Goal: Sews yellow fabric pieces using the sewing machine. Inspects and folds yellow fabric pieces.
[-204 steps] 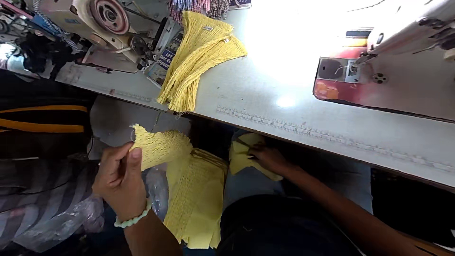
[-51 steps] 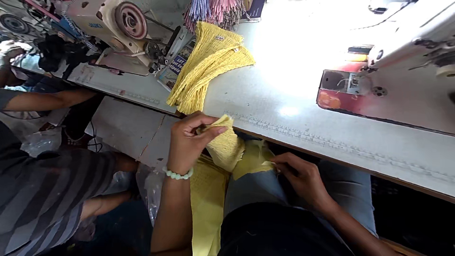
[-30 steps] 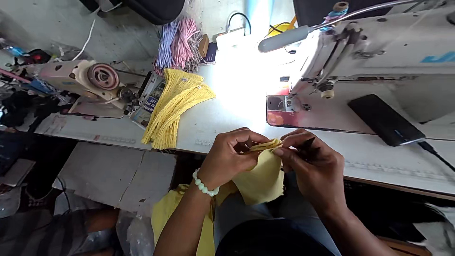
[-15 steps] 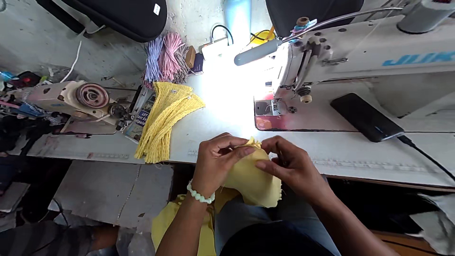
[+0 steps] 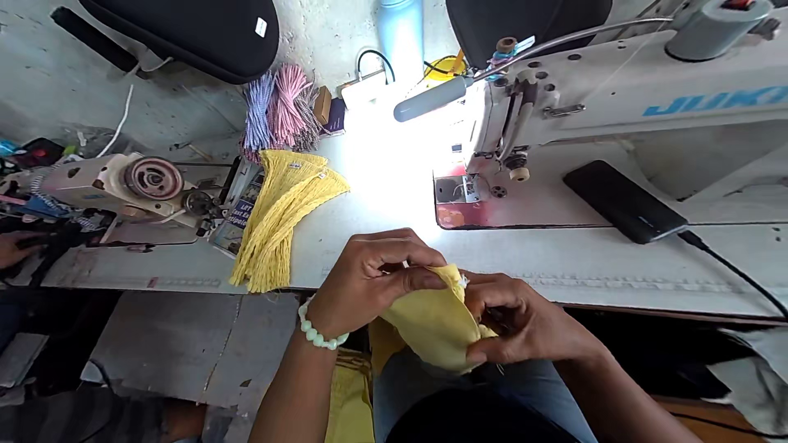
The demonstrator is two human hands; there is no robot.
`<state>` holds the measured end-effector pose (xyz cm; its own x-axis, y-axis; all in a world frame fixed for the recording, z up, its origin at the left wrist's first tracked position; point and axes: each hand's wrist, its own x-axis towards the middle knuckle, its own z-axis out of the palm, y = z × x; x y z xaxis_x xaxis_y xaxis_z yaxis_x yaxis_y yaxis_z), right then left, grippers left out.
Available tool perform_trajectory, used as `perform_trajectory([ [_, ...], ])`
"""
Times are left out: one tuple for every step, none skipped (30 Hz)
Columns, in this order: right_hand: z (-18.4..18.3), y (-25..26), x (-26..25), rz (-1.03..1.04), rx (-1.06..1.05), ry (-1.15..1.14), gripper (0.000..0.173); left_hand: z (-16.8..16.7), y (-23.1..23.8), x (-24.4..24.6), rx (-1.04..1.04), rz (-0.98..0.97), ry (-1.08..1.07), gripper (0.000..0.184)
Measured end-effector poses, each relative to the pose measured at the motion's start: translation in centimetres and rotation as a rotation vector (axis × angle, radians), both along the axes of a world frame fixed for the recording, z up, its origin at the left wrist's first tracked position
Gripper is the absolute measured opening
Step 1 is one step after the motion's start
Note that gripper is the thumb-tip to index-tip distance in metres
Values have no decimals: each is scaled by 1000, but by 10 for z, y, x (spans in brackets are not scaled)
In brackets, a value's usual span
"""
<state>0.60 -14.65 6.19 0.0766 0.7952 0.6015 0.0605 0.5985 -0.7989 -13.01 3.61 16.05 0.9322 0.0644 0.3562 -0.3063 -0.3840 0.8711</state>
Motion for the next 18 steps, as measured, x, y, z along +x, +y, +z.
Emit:
perform_trajectory([
  [-2, -1, 1, -18, -2, 12, 21, 1, 1, 2, 12, 10, 0, 17],
  [-3, -3, 1, -42, -9, 18, 20, 0, 3, 4, 21, 25, 4, 16],
  [-5, -5, 1, -65, -17, 20, 18, -1, 4, 6, 27, 47, 11, 16],
  [-6, -6, 0, -86, -25, 24, 17, -2, 5, 7, 30, 66, 17, 16],
  [-7, -7, -3, -106, -34, 29, 17, -2, 6, 9, 27, 79, 28, 15],
  [-9, -8, -6, -131, -46, 30, 17, -3, 7, 11, 21, 84, 40, 15],
  [-11, -8, -9, -154, -59, 33, 18, -3, 7, 14, 12, 81, 51, 14],
  [-14, -7, -11, -178, -67, 41, 19, -3, 8, 17, 5, 68, 59, 13],
  [-17, -7, -13, -202, -71, 46, 19, -3, 8, 19, 4, 52, 63, 13],
  [-20, -6, -14, -226, -76, 45, 19, -3, 9, 22, 6, 37, 68, 13],
  [-22, -7, -14, -251, -77, 40, 18, -3, 9, 24, 8, 28, 70, 13],
  [-24, -7, -14, -288, -73, 31, 18, -3, 9, 26, 13, 29, 68, 13],
  [-27, -8, -14, -336, -71, 20, 17, -3, 9, 26, 20, 37, 65, 13],
  [-29, -10, -13, -384, -70, 10, 17, -3, 9, 26, 28, 46, 57, 13],
  [-30, -11, -12, -429, -72, 4, 17, -3, 9, 26, 35, 55, 48, 13],
  [-31, -13, -11, -460, -81, 7, 17, -3, 9, 25, 43, 68, 45, 11],
  [-32, -16, -11, -479, -96, 24, 17, -4, 10, 26, 57, 89, 45, 10],
  [-33, -19, -12, -502, -112, 47, 15, -5, 10, 27, 83, 121, 51, 10],
])
